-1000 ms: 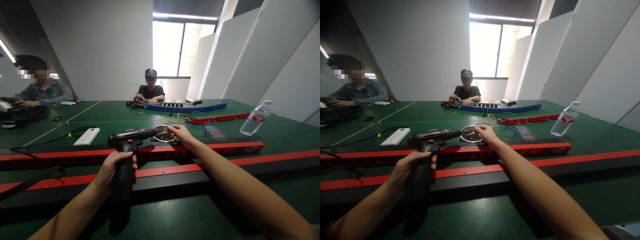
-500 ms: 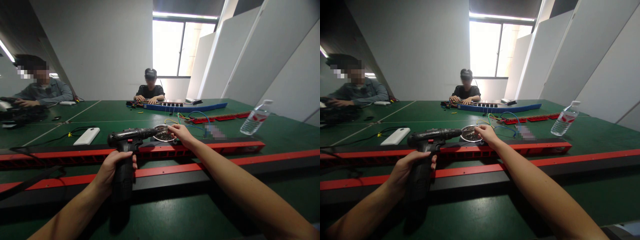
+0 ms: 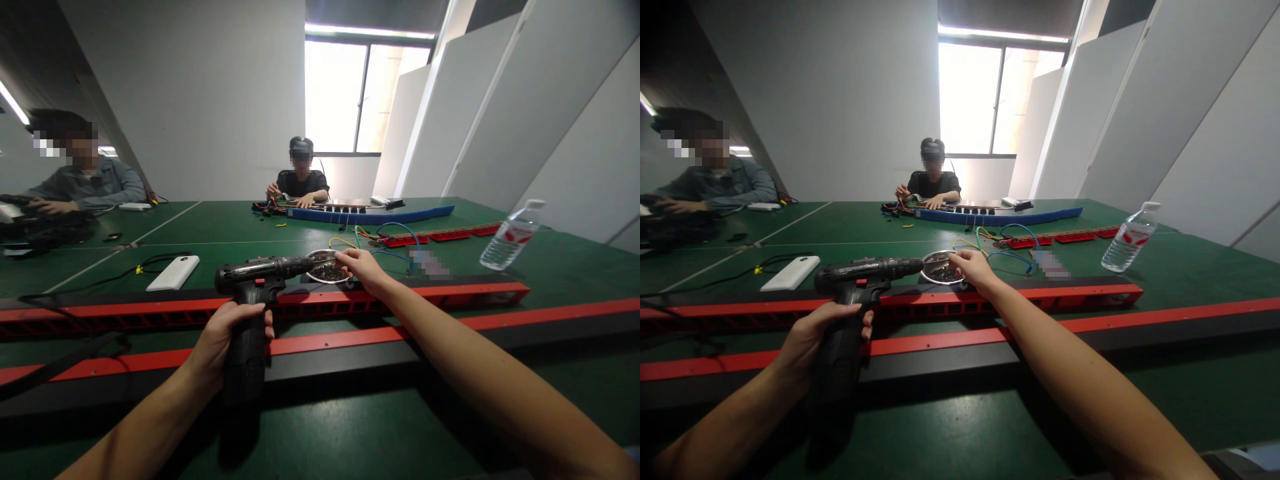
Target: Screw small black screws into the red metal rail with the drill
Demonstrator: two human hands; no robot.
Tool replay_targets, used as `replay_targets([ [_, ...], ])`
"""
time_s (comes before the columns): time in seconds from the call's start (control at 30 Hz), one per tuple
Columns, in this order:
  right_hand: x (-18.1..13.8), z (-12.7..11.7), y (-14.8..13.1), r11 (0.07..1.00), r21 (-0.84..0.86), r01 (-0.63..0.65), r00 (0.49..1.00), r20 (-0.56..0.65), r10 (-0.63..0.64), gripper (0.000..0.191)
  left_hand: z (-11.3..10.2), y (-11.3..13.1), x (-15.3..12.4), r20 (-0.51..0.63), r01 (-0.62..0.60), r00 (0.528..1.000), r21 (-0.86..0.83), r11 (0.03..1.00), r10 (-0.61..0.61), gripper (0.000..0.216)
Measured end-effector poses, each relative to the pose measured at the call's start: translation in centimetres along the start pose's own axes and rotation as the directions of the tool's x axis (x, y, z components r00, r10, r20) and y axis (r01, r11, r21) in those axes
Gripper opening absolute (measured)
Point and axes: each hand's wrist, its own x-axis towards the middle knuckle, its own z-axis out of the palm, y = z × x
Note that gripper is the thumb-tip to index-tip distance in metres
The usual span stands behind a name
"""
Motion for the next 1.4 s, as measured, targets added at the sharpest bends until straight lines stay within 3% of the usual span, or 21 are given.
replay_targets([
  [0.3,-0.28,0.14,-0.65,0.998,-0.056,-0.018,1.000,0.005,0.018,0.020,0.15,0.01,-0.01,0.005,-0.011,1.000,-0.002,1.000,0.011,0.016],
  [0.57,-0.11,0.30,-0.07,0.998,-0.021,0.058,0.996,0.064,-0.056,0.021,0.12,-0.17,0.10,0.008,-0.029,1.000,-0.001,1.000,0.029,0.015],
  [0.73,-0.24,0.30,-0.42,0.998,-0.061,0.019,0.996,0.089,-0.014,0.023,0.16,-0.20,0.08,0.002,-0.065,0.998,-0.001,0.998,0.065,0.012],
  [0.93,-0.33,0.38,-0.40,0.999,-0.049,-0.014,0.997,0.081,0.018,0.021,0.29,-0.07,-0.09,-0.015,-0.041,0.999,0.000,0.999,0.041,0.012],
  [1.2,-0.22,0.14,-0.01,0.991,-0.116,0.069,0.995,0.077,-0.060,0.025,0.33,0.01,-0.16,0.000,-0.007,1.000,-0.013,1.000,0.007,0.011],
  [1.4,-0.44,0.25,-0.53,0.992,-0.124,0.039,0.998,0.053,-0.033,0.021,0.16,-0.09,-0.07,0.015,-0.020,1.000,-0.016,1.000,0.020,0.010],
])
